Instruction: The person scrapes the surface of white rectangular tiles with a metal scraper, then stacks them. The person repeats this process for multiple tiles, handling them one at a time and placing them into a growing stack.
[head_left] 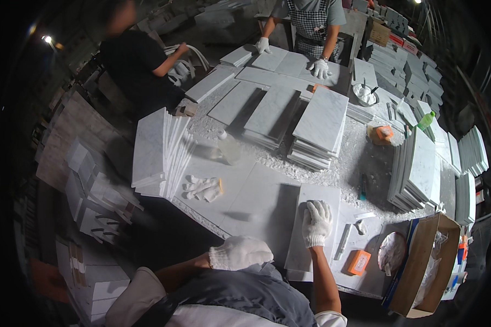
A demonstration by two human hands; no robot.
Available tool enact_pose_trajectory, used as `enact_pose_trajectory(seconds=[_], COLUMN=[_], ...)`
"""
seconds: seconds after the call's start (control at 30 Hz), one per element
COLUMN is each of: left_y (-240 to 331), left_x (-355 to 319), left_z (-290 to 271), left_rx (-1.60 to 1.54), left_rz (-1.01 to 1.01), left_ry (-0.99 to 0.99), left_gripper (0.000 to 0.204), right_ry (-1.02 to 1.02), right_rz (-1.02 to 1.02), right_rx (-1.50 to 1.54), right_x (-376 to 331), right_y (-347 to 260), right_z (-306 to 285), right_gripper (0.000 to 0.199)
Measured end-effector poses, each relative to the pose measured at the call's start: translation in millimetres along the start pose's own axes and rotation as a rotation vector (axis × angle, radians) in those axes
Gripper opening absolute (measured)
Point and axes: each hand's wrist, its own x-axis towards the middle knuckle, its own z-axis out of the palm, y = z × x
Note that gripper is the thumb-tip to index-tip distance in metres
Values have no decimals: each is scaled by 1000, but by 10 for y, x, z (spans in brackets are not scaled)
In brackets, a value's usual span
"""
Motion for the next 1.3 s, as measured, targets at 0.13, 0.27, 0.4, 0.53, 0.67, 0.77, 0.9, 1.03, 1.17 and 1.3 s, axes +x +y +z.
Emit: enact_pose_trajectory(seconds=[0.13, 0.27, 0.4, 0.53, 0.67, 0.77, 0.9, 1.03, 1.17, 1.3], left_y=[28, 48, 49, 47, 54, 46, 2, -64, -136, -213], left_x=[-2, -23, -23, -17, -9, 3, 5, -1, 6, 9], left_z=[84, 135, 170, 205, 245, 284, 327, 372, 419, 456], left_rx=[-5, -42, 55, 117, 186, 189, 241, 251, 297, 340], left_rz=[35, -52, 0, 49, 98, 96, 169, 182, 259, 283], left_ry=[-14, -65, -8, 10, -6, -18, -15, 4, 29, 28], left_gripper=[26, 26, 24, 26, 28, 29, 29, 29, 27, 27], right_ry=[10, 33, 42, 8, 18, 29, 31, 40, 58, 56], right_rz=[0, -18, -18, -13, -15, -18, 5, -23, -46, -49], right_rx=[13, 17, 16, 18, 12, -1, -6, -8, 4, 11], right_x=[-27, -41, -31, -20, -6, -4, -23, -44, -58, -68], right_y=[68, 106, 83, 28, -25, -52, -49, 31, 129, 171], right_z=[48, 76, 54, -7, -48, -60, -48, 7, 83, 111], right_gripper=[24, 24, 23, 22, 22, 21, 21, 21, 21, 21])
